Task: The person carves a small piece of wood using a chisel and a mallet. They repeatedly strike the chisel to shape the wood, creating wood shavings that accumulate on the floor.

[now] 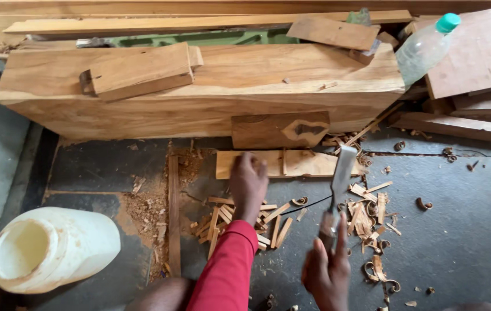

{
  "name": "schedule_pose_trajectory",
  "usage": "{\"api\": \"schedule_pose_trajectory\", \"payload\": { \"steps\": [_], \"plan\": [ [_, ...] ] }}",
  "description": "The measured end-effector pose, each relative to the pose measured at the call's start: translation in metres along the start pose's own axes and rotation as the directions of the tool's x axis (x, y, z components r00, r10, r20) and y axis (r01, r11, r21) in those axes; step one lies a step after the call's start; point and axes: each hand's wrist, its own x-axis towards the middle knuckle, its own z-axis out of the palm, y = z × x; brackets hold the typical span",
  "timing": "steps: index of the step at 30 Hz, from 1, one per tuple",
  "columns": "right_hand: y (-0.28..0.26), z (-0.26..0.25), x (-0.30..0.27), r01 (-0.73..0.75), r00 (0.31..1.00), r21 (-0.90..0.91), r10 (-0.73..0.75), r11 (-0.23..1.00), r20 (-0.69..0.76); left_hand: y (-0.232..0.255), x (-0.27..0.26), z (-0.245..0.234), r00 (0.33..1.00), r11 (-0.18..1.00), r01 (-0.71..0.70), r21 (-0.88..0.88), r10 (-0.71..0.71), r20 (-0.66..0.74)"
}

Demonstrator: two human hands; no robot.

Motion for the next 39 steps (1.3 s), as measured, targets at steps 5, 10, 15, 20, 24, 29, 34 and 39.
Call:
{"api": "schedule_pose_trajectory", "payload": {
  "steps": [5, 10, 15, 20, 24, 29, 34, 39],
  "plan": [
    [-0.002, -0.034, -0.005, -0.298, 0.951, -0.208, 0.309, 0.931, 0.018, 0.026, -0.008, 0.036, 0.933, 0.941, -0.317, 0.117, 0.332, -0.140],
    [-0.010, -0.035, 0.004, -0.437, 0.884, -0.349, 0.468, 0.829, 0.005, 0.027, 0.006, 0.049, 0.994, 0.994, -0.110, 0.020, 0.111, -0.016],
    [-0.012, -0.031, 0.012, -0.425, 0.874, -0.384, 0.481, 0.820, 0.060, 0.027, 0.020, 0.039, 0.993, 0.992, 0.049, -0.117, -0.036, 0.116],
    [-0.001, -0.034, 0.014, -0.371, 0.872, -0.496, 0.478, 0.785, 0.103, 0.030, 0.023, 0.038, 0.964, 0.965, 0.181, -0.190, -0.135, 0.230],
    [0.012, -0.038, 0.017, -0.300, 0.886, -0.556, 0.443, 0.775, 0.139, 0.034, 0.026, 0.042, 0.957, 0.967, 0.164, -0.193, -0.108, 0.270],
    [0.028, -0.044, 0.019, -0.198, 0.905, -0.625, 0.385, 0.755, 0.180, 0.040, 0.024, 0.036, 0.981, 0.997, 0.071, -0.025, -0.066, 0.180],
    [0.032, -0.044, 0.019, -0.181, 0.907, -0.638, 0.378, 0.748, 0.186, 0.040, 0.026, 0.034, 0.963, 0.989, 0.124, -0.083, -0.100, 0.249],
    [0.027, -0.038, 0.021, -0.194, 0.897, -0.638, 0.398, 0.745, 0.192, 0.036, 0.034, 0.035, 0.927, 0.978, 0.189, -0.084, -0.150, 0.344]
  ]
}}
